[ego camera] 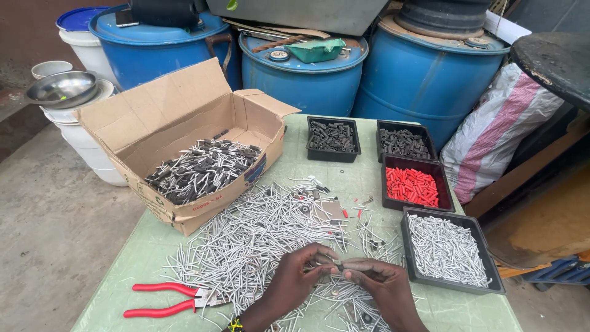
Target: Sorting and organizing small metal pins and plastic components into various bins on a workbench
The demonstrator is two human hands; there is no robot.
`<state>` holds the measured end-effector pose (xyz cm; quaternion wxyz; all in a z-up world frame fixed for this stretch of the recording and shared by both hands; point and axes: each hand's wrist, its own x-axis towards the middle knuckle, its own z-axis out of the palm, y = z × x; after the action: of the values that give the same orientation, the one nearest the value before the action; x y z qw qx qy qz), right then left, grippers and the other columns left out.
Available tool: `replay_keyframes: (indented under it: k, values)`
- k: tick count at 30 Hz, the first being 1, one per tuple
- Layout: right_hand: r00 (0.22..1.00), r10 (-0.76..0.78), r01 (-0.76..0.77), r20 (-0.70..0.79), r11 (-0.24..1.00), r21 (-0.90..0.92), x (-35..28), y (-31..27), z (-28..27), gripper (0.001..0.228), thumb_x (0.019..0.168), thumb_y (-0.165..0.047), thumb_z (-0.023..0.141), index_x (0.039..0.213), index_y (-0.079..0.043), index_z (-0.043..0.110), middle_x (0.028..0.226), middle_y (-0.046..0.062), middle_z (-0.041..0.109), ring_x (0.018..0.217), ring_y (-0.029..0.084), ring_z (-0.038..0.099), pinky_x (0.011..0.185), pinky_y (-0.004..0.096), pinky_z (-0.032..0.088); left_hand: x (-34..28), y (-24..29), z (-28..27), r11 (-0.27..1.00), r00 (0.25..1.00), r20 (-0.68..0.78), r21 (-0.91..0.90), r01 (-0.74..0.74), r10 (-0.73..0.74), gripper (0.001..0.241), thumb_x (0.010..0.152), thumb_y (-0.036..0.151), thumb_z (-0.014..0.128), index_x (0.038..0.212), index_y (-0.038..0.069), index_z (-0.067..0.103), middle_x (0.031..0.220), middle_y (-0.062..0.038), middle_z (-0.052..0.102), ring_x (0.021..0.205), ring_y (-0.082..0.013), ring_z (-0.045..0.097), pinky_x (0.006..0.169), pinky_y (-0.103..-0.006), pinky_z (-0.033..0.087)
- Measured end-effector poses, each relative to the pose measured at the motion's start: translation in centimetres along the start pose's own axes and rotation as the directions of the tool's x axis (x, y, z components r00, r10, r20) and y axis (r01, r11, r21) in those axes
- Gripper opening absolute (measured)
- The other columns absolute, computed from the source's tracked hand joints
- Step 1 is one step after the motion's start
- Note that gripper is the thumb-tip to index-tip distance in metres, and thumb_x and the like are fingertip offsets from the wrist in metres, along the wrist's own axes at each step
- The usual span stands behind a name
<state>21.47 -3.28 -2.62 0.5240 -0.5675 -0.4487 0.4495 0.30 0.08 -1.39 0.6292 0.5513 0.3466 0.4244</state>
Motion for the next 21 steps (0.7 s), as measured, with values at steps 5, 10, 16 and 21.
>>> replay_keyframes:
  k: [5,10,16,21]
  values:
    - [0.998,0.021,-0.030,0.060,0.989,0.147,0.5,1.0,-0.6,0.030,0.071,0.014,0.084,0.101,0.014,0.083,0.098,0.027,0.087,0.090,0.028,0.079,0.084,0.037,0.063,0.2,-0.8,-0.5,0.784,0.917,0.207,0.474,-0.400,0.342,0.026,0.105,0.028,0.052,0.104,0.013,0.073,0.086,-0.003,0.068,0.081,-0.0203,0.064,0.074,-0.0343,0.047]
    - [0.998,0.036,-0.038,0.060,0.999,0.032,-0.3,-1.5,-0.3,0.027,0.077,0.003,0.081,0.104,0.008,0.085,0.102,0.021,0.088,0.092,0.024,0.078,0.086,0.034,0.062,1.5,1.1,-3.6,0.756,0.913,0.108,0.527,-0.388,0.394,0.036,0.106,0.019,0.040,0.112,0.006,0.073,0.113,-0.013,0.073,0.106,-0.0250,0.069,0.094,-0.0371,0.052]
    - [0.961,0.007,0.035,0.278,0.989,-0.146,-1.5,-1.8,-0.3,0.013,0.078,-0.007,0.087,0.088,-0.001,0.091,0.088,0.012,0.092,0.075,0.018,0.081,0.070,0.030,0.065,6.5,6.5,-14.2,0.170,0.717,0.008,0.970,-0.176,0.697,0.052,0.079,-0.023,0.050,0.123,0.000,0.066,0.105,-0.022,0.062,0.098,-0.0361,0.058,0.084,-0.0455,0.049]
    - [0.830,-0.188,0.366,0.525,0.894,-0.258,-2.6,-3.8,0.7,0.014,0.082,-0.023,0.085,0.092,-0.015,0.090,0.090,0.003,0.092,0.082,0.011,0.086,0.072,0.026,0.065,9.0,9.0,-16.2,-0.246,0.710,-0.150,0.872,0.423,0.688,0.067,0.069,-0.002,0.068,0.135,0.005,0.058,0.120,-0.020,0.064,0.114,-0.0409,0.055,0.089,-0.0501,0.043]
